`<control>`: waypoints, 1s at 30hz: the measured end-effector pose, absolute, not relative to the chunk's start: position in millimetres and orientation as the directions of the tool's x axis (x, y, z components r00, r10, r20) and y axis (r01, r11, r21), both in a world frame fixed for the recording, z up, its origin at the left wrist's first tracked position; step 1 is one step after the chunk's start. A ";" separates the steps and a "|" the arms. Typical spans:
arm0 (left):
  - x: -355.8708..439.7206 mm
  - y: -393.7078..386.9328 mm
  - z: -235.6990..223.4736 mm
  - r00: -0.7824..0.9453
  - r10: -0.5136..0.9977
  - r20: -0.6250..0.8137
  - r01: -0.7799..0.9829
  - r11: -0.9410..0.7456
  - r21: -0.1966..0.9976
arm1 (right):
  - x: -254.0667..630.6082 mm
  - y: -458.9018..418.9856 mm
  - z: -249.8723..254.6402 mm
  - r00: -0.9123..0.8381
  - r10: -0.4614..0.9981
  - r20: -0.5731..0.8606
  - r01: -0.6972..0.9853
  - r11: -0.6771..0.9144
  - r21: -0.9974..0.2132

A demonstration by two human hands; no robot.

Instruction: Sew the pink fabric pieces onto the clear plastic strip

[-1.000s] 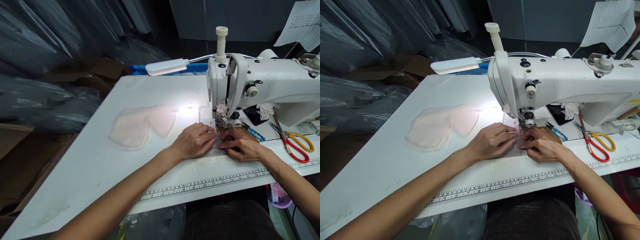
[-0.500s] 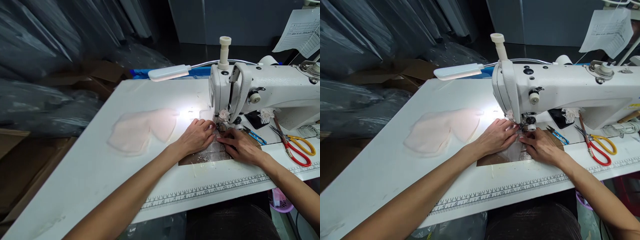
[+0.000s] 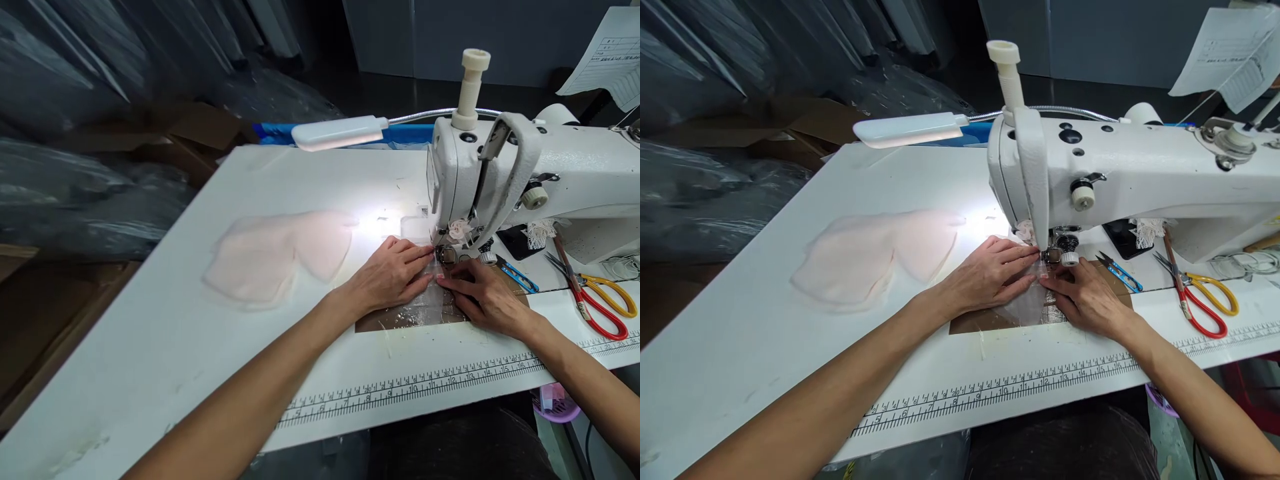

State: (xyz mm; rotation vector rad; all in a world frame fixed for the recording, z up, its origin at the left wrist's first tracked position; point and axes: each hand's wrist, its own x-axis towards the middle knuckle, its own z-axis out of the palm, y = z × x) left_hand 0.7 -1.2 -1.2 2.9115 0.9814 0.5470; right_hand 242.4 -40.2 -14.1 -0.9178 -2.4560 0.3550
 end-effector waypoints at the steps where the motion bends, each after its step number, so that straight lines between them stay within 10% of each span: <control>1: 0.8 -1.5 -1.0 0.736 0.598 0.318 0.588 -0.797 0.137 | 242.5 -40.4 -13.6 -0.654 0.673 0.345 0.544 0.735 -0.405; 30: 9.0 -10.9 0.6 0.756 0.561 0.337 0.615 -0.785 -0.074 | 243.4 -39.2 -10.5 -0.655 0.642 0.398 0.533 0.766 -0.359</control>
